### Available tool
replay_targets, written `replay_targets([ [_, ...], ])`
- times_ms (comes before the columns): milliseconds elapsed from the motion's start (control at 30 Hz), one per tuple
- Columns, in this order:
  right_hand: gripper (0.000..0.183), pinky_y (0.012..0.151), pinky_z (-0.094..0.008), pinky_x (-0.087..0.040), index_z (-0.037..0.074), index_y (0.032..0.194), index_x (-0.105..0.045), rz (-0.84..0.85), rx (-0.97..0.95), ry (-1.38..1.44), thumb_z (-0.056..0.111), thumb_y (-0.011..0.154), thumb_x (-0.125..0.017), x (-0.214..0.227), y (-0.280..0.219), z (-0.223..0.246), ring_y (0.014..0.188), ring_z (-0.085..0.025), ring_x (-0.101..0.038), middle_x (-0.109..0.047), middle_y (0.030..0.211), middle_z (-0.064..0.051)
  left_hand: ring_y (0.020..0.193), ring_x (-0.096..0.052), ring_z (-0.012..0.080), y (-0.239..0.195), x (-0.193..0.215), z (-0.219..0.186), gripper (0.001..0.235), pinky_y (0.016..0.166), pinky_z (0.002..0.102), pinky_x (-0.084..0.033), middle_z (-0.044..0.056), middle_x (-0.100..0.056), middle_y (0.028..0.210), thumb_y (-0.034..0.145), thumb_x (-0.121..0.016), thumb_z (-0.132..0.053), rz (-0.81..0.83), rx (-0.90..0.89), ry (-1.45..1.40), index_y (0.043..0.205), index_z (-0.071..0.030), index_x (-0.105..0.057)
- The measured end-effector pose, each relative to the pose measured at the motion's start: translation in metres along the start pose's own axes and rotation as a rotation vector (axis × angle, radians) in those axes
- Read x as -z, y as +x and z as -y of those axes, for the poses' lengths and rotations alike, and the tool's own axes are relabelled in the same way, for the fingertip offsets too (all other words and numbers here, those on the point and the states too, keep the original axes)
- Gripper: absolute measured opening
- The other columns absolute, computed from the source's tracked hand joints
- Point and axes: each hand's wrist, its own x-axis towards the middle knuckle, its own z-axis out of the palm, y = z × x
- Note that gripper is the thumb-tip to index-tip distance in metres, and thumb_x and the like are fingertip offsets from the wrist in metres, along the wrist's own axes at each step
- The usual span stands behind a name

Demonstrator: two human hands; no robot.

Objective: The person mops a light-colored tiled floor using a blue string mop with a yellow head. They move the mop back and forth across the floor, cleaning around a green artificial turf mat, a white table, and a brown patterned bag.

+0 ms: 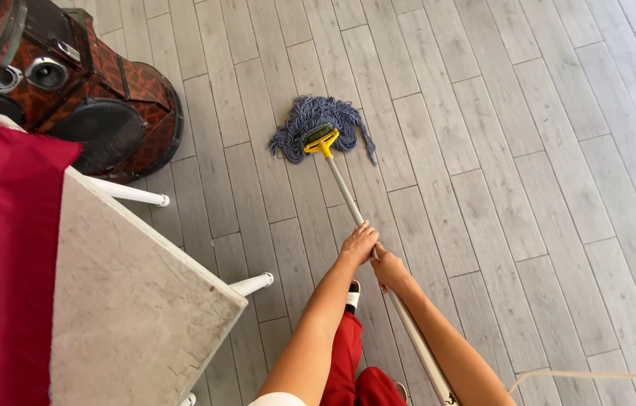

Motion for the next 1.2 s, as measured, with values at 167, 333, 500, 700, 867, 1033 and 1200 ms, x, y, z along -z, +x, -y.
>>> replay_targets([
  [167,0.063,0.083,-0.048,-0.062,0.028,0.161,-0.034,0.016,-0.023,0.003,0.039,0.1,-0.048,0.014,-0.064,0.02,0.08,-0.032,-0.075,-0.076,0.084,-0.016,0.138,-0.05,0.0315,-0.02,0.006,-0.016,0.028,0.118,0.053,-0.043,0.005,-0.065,0.118,0.079,-0.073,-0.018,-0.093,-0.096,0.082,0.104,-0.016,-0.062],
  [333,0.062,0.052,-0.035,-0.062,0.018,0.162,-0.025,0.064,0.059,0.125,0.025,0.102,-0.041,0.001,-0.144,-0.008,0.041,-0.022,-0.062,-0.075,0.07,-0.015,0.105,-0.059,0.0317,-0.086,0.019,-0.062,0.003,0.114,0.051,-0.036,0.004,-0.064,0.084,0.081,-0.069,-0.018,-0.182,-0.341,0.154,0.081,-0.017,-0.066],
  [500,0.065,0.073,-0.036,-0.069,0.023,0.161,-0.027,0.133,-0.05,0.13,0.028,0.1,-0.047,-0.015,-0.205,-0.033,0.074,-0.03,-0.082,-0.05,0.151,-0.021,0.076,-0.064,0.0297,-0.16,0.048,-0.118,0.034,0.099,0.042,-0.044,0.007,-0.066,0.072,0.081,-0.059,-0.044,-0.184,-0.347,-0.048,0.07,-0.013,-0.066],
  [700,0.06,0.063,-0.043,-0.064,0.027,0.16,-0.027,0.191,0.082,-0.129,0.026,0.101,-0.04,-0.026,-0.219,-0.057,0.06,-0.031,-0.075,-0.076,0.103,-0.021,0.072,-0.06,0.0306,-0.209,0.057,-0.152,0.023,0.101,0.046,-0.044,0.008,-0.061,0.071,0.078,-0.068,-0.03,-0.285,-0.167,-0.215,0.069,-0.01,-0.061],
  [867,0.06,0.087,-0.047,-0.055,0.031,0.156,-0.032,0.224,0.222,-0.229,0.031,0.098,-0.049,-0.027,-0.207,-0.096,0.097,-0.043,-0.071,-0.074,0.108,-0.023,0.07,-0.058,0.0331,-0.215,0.02,-0.17,0.023,0.089,0.045,-0.042,0.008,-0.062,0.069,0.075,-0.07,-0.032,-0.353,-0.081,-0.187,0.065,-0.012,-0.062],
  [1033,0.059,0.077,-0.046,-0.06,0.032,0.158,-0.029,0.34,0.14,-0.331,0.026,0.1,-0.043,-0.02,-0.179,-0.07,0.089,-0.039,-0.075,-0.074,0.111,-0.022,0.081,-0.059,0.0334,-0.204,-0.019,-0.152,0.014,0.113,0.059,-0.036,0.007,-0.059,0.074,0.077,-0.068,-0.013,-0.399,0.061,-0.3,0.07,-0.009,-0.057],
  [1200,0.059,0.083,-0.046,-0.061,0.021,0.16,-0.03,0.312,0.248,-0.482,0.023,0.103,-0.045,-0.002,-0.134,-0.025,0.093,-0.038,-0.075,-0.075,0.107,-0.024,0.099,-0.06,0.0321,-0.176,0.005,-0.109,0.009,0.125,0.059,-0.024,0.009,-0.066,0.086,0.087,-0.062,-0.011,-0.289,0.13,-0.318,0.08,-0.008,-0.064],
])
